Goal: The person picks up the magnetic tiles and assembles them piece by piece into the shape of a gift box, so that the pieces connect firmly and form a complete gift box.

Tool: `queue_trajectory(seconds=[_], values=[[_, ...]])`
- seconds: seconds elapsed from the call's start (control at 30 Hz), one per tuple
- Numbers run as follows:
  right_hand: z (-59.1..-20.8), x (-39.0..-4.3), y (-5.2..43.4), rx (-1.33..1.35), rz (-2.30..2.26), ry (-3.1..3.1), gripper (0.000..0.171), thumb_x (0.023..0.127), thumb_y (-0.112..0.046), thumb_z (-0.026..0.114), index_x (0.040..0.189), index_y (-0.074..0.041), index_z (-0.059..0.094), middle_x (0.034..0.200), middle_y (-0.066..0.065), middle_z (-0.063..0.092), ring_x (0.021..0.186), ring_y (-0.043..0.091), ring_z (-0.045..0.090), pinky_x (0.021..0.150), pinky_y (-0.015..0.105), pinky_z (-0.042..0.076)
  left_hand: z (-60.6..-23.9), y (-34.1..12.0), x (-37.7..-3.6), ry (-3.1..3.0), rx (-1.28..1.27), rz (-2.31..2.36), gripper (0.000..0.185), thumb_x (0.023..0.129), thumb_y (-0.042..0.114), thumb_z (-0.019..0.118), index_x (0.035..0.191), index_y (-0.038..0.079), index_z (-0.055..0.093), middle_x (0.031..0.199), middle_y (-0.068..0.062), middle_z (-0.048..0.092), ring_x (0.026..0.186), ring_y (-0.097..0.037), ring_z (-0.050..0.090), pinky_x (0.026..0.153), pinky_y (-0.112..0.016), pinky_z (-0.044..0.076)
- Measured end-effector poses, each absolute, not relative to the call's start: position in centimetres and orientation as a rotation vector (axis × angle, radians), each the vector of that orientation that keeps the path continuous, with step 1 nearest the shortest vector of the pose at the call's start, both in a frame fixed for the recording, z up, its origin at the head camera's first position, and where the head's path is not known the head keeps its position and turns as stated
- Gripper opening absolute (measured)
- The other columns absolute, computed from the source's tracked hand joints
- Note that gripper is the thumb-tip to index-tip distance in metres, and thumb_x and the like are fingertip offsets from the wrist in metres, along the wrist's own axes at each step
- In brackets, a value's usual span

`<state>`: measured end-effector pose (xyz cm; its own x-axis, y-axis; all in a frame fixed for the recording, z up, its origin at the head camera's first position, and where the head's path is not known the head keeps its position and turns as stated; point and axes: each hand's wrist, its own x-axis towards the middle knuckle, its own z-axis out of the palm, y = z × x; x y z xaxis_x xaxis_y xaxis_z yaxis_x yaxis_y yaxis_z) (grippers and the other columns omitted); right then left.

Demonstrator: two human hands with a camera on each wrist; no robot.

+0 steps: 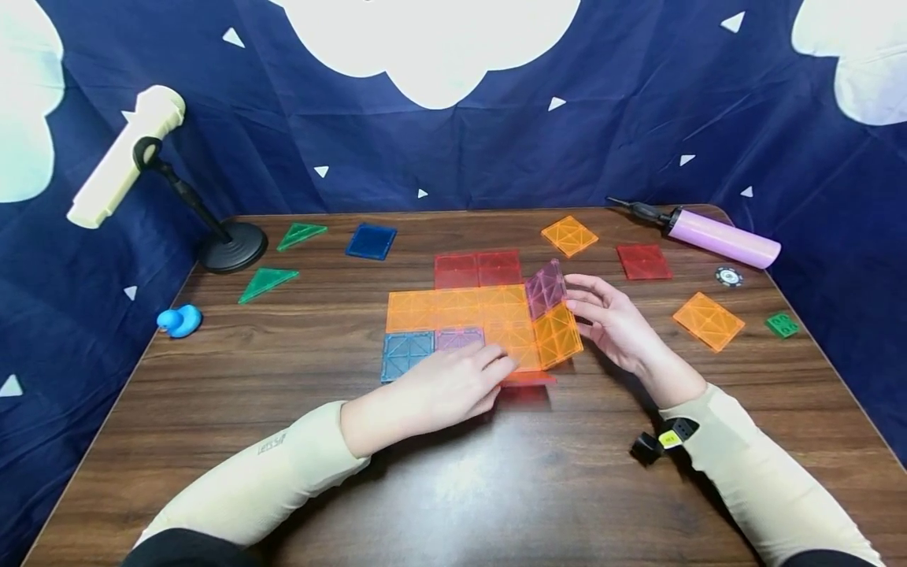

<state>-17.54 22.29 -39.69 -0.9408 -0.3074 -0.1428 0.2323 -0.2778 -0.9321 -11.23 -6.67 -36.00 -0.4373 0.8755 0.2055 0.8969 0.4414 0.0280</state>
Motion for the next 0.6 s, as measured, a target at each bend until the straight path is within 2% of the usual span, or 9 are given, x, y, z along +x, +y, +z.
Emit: queue_trajectory(seconds=[0.07, 0.17, 0.27, 0.33, 0.47, 0.53, 0.6], values=[[-39.8, -17.6, 22.3, -0.088, -2.229, 1.598, 0.037, 0.107, -0.006, 0.050, 0.143, -0.007, 0.042, 0.118, 0.005, 0.066, 0.102, 0.015, 0.066, 0.084, 0.031, 0.057, -35.9, -6.6, -10.8, -2.417, -1.537, -0.146, 0.032, 0.088, 0.013, 0.072, 0.118, 0.010, 0.063, 0.108, -0.004, 0.063, 0.086, -0.019, 0.063, 0.063, -0.031, 0.055], [-40.0, -17.5, 22.1, -0.067, -2.145, 1.583, 0.036, 0.109, -0.015, 0.046, 0.144, -0.007, 0.040, 0.116, 0.004, 0.068, 0.101, 0.015, 0.067, 0.083, 0.033, 0.057, -35.9, -6.3, -10.1, -2.307, -1.479, -0.035, 0.025, 0.087, 0.010, 0.071, 0.110, 0.012, 0.063, 0.102, -0.003, 0.060, 0.084, -0.019, 0.061, 0.058, -0.030, 0.051], [-39.9, -17.5, 21.7, -0.055, -2.068, 1.631, 0.037, 0.110, -0.022, 0.044, 0.144, -0.006, 0.040, 0.116, 0.002, 0.068, 0.102, 0.015, 0.066, 0.082, 0.034, 0.057, -36.1, -5.9, -9.4, -2.246, -1.393, 0.075, 0.012, 0.097, 0.009, 0.056, 0.104, 0.011, 0.065, 0.100, -0.004, 0.060, 0.086, -0.022, 0.059, 0.064, -0.032, 0.050], [-39.8, -17.4, 21.5, -0.057, -2.029, 1.676, 0.041, 0.110, -0.025, 0.044, 0.145, -0.004, 0.038, 0.118, 0.002, 0.066, 0.103, 0.014, 0.065, 0.083, 0.034, 0.056, -36.1, -5.7, -8.9, -2.229, -1.331, 0.145, 0.023, 0.101, 0.008, 0.044, 0.101, 0.010, 0.067, 0.099, -0.004, 0.059, 0.086, -0.022, 0.056, 0.069, -0.034, 0.048], [-39.4, -17.3, 20.8, -0.079, -1.961, 1.755, 0.051, 0.111, -0.030, 0.043, 0.151, 0.000, 0.033, 0.127, 0.006, 0.061, 0.107, 0.015, 0.063, 0.086, 0.034, 0.056, -36.1, -5.5, -8.1, -2.269, -1.232, 0.260, 0.040, 0.103, 0.012, 0.032, 0.113, 0.007, 0.071, 0.105, -0.005, 0.059, 0.087, -0.022, 0.053, 0.068, -0.034, 0.043], [-39.3, -17.3, 20.5, -0.099, -1.927, 1.799, 0.055, 0.111, -0.032, 0.042, 0.153, 0.001, 0.030, 0.132, 0.013, 0.057, 0.107, 0.015, 0.063, 0.087, 0.034, 0.056, -36.1, -5.5, -7.8, -2.320, -1.206, 0.272, 0.041, 0.104, 0.013, 0.034, 0.124, 0.005, 0.069, 0.112, -0.006, 0.061, 0.091, -0.023, 0.053, 0.070, -0.034, 0.044], [-39.3, -17.3, 20.2, -0.123, -1.892, 1.850, 0.058, 0.111, -0.035, 0.042, 0.154, 0.001, 0.030, 0.138, 0.018, 0.052, 0.108, 0.016, 0.062, 0.088, 0.034, 0.056, -36.3, -5.6, -7.6, -2.371, -1.179, 0.247, 0.039, 0.103, 0.016, 0.043, 0.132, 0.003, 0.065, 0.117, -0.008, 0.061, 0.094, -0.024, 0.054, 0.073, -0.035, 0.047]])
